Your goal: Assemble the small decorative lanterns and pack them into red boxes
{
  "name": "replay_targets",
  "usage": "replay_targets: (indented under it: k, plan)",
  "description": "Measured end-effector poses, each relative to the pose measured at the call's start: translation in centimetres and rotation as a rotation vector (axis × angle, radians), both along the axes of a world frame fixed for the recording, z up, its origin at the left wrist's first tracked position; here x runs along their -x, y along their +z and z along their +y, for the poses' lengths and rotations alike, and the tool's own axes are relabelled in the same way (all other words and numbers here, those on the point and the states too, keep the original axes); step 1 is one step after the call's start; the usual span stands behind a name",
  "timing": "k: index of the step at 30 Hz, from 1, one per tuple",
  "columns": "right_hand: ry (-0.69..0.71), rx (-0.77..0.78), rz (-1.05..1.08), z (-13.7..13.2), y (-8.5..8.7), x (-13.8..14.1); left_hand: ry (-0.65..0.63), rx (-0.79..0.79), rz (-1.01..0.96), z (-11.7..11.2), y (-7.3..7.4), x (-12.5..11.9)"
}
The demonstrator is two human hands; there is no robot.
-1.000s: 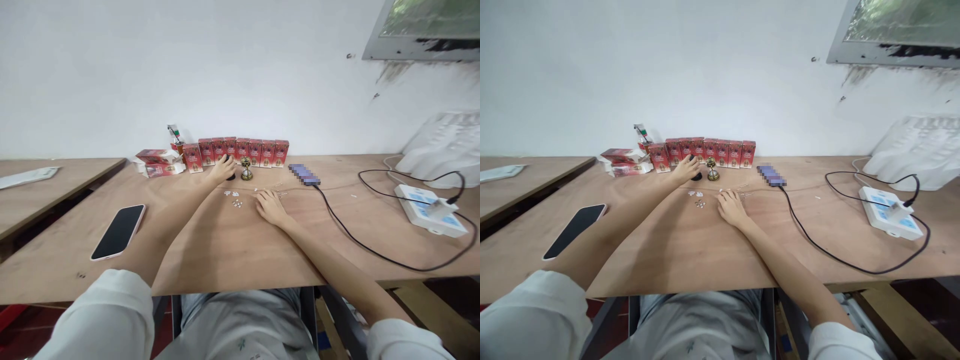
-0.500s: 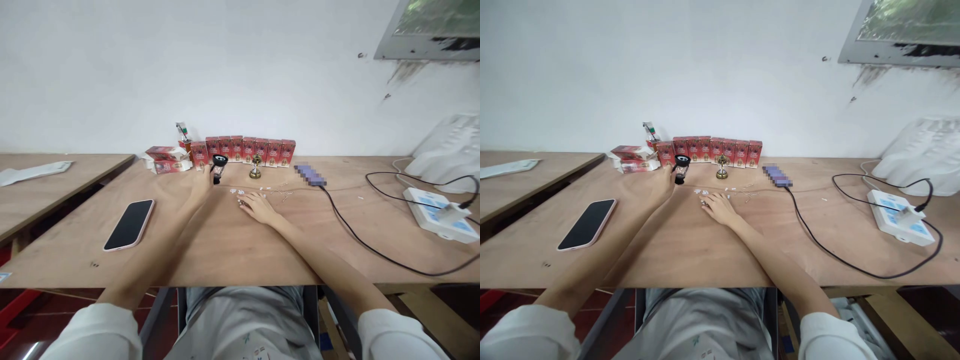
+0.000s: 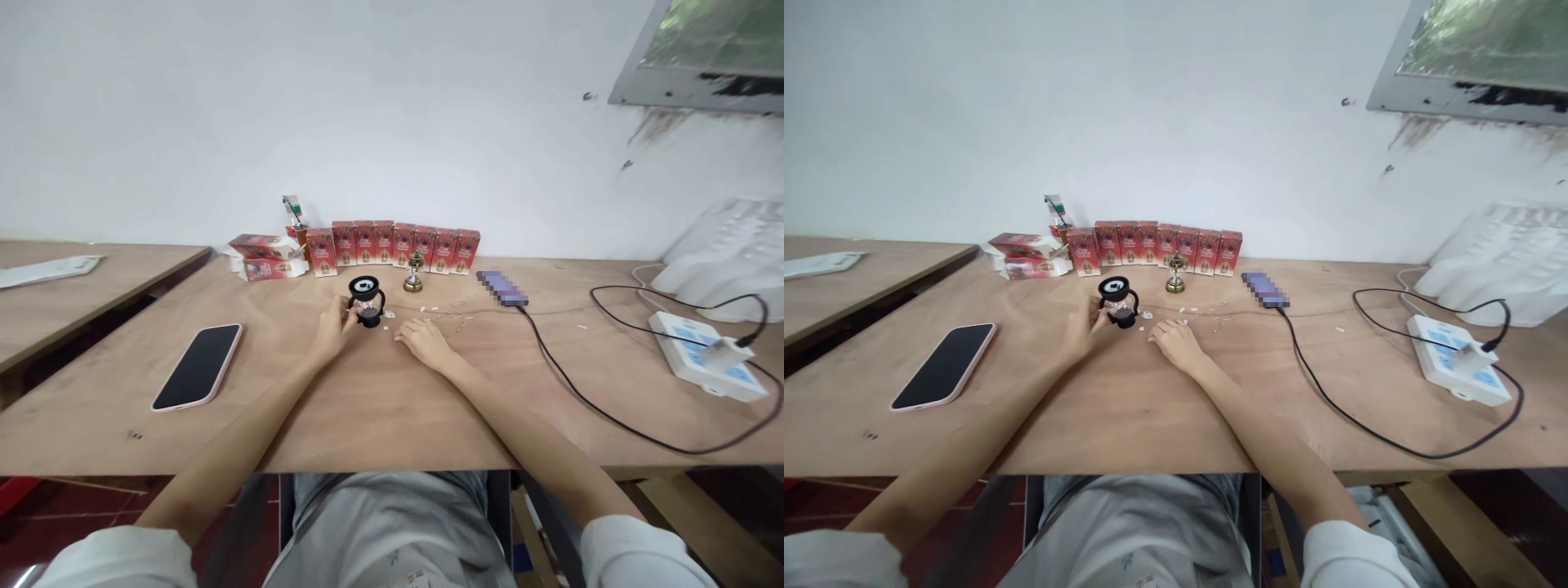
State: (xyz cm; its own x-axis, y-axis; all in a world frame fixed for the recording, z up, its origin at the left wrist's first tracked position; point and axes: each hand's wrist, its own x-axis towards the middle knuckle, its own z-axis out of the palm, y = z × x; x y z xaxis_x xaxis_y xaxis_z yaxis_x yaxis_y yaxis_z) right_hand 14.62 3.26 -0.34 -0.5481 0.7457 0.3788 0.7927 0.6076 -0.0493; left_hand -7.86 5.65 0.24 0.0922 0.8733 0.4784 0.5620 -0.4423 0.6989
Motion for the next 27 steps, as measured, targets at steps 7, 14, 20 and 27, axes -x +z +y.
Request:
replay_targets:
  k: [7,14,20,27]
  plan:
    - [-0.031,-0.208,0.448,-0.3,-0.8,-0.5,-0.122,-0.042,0.098,-1.3,-0.1,-1.0]
    - [0.037,-0.235,0.639,-1.5,-1.1,0.0,-0.065,-0.219,0.435,-1.5,-0.2,-1.3]
    - [0.117,-0.283,0.699,-2.1,-0.2,0.5,-0.036,-0.330,0.532,-1.5,-0.6,-1.3]
    - [0.293,-0.379,0.775,-2.8,0.7,0.5,-0.023,-0.471,0.549,-1.5,-0.5,-0.8]
